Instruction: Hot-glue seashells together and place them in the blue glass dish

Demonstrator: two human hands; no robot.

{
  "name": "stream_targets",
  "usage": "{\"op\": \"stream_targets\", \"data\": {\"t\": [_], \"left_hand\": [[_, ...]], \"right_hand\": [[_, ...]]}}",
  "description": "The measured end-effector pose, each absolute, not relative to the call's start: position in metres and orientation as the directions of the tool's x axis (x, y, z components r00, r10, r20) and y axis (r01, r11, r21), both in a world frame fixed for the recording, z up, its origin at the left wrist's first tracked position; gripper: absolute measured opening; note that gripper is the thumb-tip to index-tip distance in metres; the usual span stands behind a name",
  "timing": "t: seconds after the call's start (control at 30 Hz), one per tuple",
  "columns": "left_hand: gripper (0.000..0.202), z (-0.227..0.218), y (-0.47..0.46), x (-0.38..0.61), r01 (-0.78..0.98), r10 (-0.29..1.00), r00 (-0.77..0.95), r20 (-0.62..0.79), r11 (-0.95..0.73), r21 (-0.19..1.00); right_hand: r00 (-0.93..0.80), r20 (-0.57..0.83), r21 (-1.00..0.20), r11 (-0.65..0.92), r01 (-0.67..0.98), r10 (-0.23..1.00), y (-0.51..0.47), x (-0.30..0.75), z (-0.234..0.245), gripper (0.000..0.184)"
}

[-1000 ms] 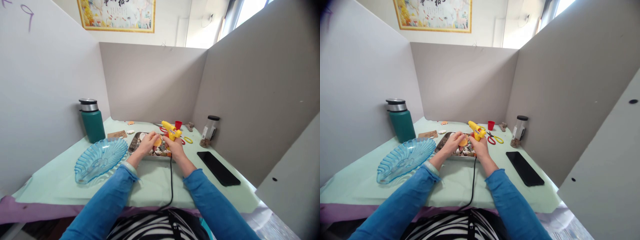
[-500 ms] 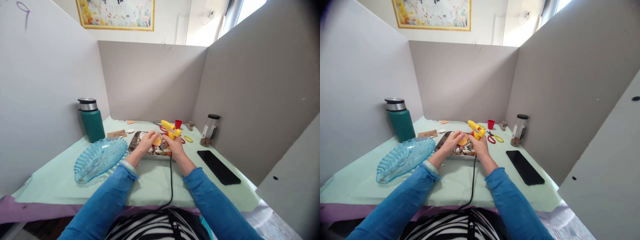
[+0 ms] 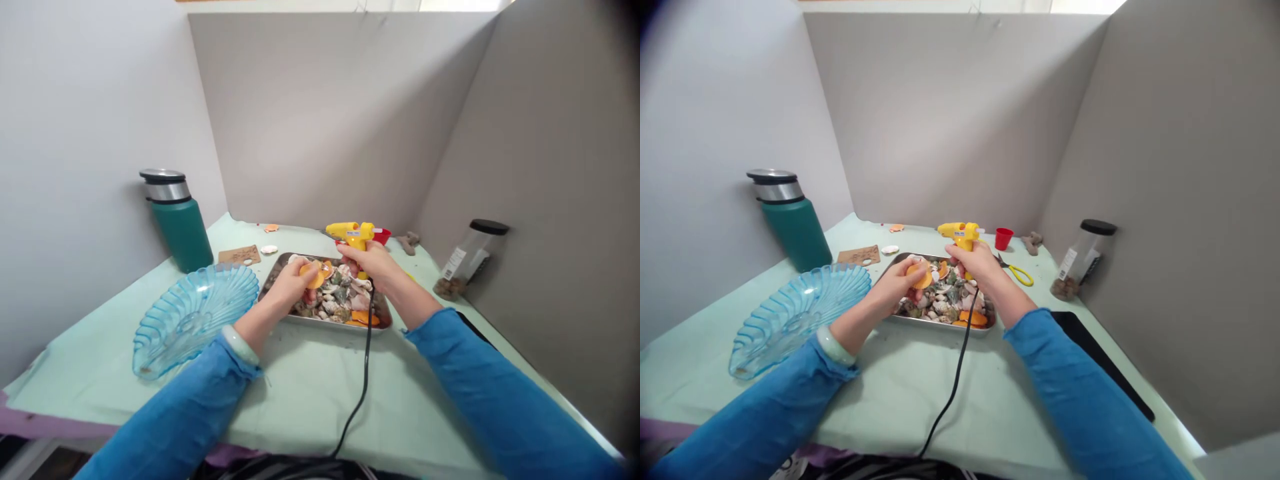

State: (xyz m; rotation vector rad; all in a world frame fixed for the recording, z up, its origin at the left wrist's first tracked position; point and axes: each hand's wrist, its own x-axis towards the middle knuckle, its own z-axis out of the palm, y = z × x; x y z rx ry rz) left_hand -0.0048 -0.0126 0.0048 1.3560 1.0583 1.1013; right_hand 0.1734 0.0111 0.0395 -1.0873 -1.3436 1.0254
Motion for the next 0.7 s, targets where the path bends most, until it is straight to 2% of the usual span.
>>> {"op": "stream_targets", "data": {"t": [0.17, 0.23, 0.3, 0.43, 0.57, 0.7], "left_hand": [[0.033, 0.007, -0.018, -0.009, 0.202, 0.954, 0.293, 0.056, -0.120, 0.972], [0.030, 0.007, -0.021, -0.010, 0.348, 0.953, 0.266, 0.147, -0.237, 0.907], [0.027, 0.008, -0.025, -0.011, 0.521, 0.926, 0.251, 0.282, -0.375, 0.766], [0.025, 0.009, -0.036, -0.011, 0.732, 0.860, 0.356, 0.366, -0.500, 0.463], [0.031, 0.006, -0.033, -0.013, 0.759, 0.719, 0.481, 0.502, -0.627, 0.172], [0.032, 0.000, -0.019, -0.012, 0.764, 0.627, 0.491, 0.605, -0.643, 0.046]], "right_hand": [[-0.043, 0.261, -0.931, 0.263, 0.254, 0.964, 0.040, 0.171, 0.051, 0.016], [-0.152, 0.253, -0.880, 0.293, 0.373, 0.955, 0.051, 0.172, 0.060, 0.018], [-0.245, 0.218, -0.823, 0.313, 0.474, 0.945, 0.062, 0.172, 0.072, 0.022], [-0.424, 0.176, -0.728, 0.407, 0.552, 0.888, 0.091, 0.164, 0.092, 0.025], [-0.667, 0.099, -0.681, 0.539, 0.496, 0.738, 0.125, 0.145, 0.098, 0.030], [-0.769, -0.028, -0.606, 0.600, 0.521, 0.639, 0.146, 0.121, 0.090, 0.038]]}}
